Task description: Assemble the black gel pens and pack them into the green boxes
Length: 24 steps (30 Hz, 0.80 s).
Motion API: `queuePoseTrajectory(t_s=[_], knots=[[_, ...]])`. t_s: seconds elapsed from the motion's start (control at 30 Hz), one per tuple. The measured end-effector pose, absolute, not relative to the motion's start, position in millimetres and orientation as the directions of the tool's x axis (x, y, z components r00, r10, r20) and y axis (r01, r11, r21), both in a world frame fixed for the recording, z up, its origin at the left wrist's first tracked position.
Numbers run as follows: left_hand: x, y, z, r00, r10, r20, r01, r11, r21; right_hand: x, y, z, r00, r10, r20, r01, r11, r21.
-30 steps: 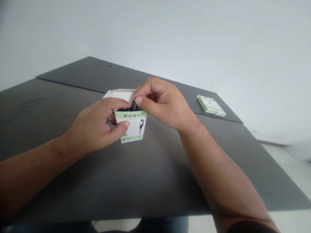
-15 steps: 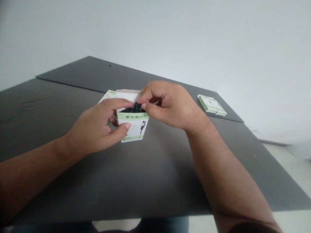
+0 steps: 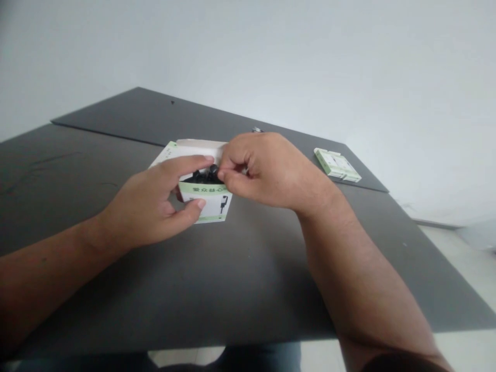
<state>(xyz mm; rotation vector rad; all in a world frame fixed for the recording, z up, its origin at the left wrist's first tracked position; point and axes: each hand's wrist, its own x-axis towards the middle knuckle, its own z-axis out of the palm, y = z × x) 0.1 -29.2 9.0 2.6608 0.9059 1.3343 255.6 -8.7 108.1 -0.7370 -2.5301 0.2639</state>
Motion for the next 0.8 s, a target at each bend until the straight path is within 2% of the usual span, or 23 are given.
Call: queuePoseTrajectory(t_s=[0.07, 0.17, 0.37, 0.53, 0.8], knots=[[-0.3, -29.3, 9.3, 0.470, 0.498, 0.729, 0.490, -0.834, 0.254, 254.3, -10.1, 108.7, -0.714, 0.542, 0.443, 0.447, 0.840, -0.308], [-1.1, -29.9, 10.0, 0.472, 0.509, 0.720, 0.502, -0.826, 0.256, 253.5, -7.4, 101.9, -0.631, 0.587, 0.507, 0.448, 0.809, -0.380], [-0.7, -32.0, 16.8, 0.517, 0.504, 0.692, 0.486, -0.838, 0.248, 254.2, -4.4, 89.8, -0.586, 0.659, 0.472, 0.433, 0.747, -0.504], [0.0, -31.9, 23.6, 0.487, 0.540, 0.686, 0.521, -0.810, 0.267, 253.6, -5.9, 89.5, -0.570, 0.673, 0.472, 0.419, 0.732, -0.537], [0.4, -28.7, 15.5, 0.487, 0.499, 0.716, 0.508, -0.829, 0.232, 256.1, -4.3, 89.9, -0.592, 0.673, 0.443, 0.403, 0.723, -0.560]])
